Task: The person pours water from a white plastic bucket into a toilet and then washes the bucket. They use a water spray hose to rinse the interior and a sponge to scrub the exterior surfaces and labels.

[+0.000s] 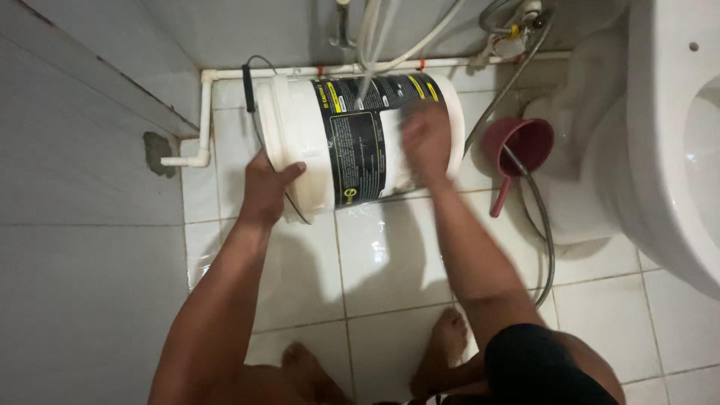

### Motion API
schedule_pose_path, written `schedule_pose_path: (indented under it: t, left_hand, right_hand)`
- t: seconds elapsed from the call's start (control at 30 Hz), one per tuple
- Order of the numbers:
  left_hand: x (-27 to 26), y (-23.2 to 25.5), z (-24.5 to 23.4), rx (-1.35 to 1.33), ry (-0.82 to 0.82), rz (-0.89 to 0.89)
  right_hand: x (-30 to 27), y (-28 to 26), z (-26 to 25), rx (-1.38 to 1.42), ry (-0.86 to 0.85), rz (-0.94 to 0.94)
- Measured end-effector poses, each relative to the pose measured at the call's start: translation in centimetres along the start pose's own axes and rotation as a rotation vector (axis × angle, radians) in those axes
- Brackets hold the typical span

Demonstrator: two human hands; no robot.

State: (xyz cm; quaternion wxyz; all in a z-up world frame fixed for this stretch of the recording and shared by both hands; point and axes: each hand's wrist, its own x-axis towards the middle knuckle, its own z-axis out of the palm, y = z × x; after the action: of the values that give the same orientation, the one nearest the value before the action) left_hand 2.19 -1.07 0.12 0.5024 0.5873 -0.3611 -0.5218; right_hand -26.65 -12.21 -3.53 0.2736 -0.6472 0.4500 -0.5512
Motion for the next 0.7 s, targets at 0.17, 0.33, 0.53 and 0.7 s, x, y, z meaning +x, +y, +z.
schedule_pose_path:
  t: [0.17,0.33,0.53,0.7]
  left_hand:
    - [-1.1,-7.0,3.9,0.714,-0.020,0.454]
    - [-3.7,-2.5,2.4,0.095,-0.471,-0.001]
    - [-1.5,0.3,3.9,-0.205,-0.237,-0.100]
    - [-1.5,-0.4,3.4,-0.049,-0.279,-0.090]
  right_hand:
    - [6.0,0.3,1.5,-0.378,0.094,0.009]
    - [-3.1,-4.3,4.3,-0.417,-0.134,-0.349]
    - [0.8,3.9,-3.2,-0.428,-0.080,-0.254]
    - [7.1,4.7,1.0,-0.445,-0.005,0.020]
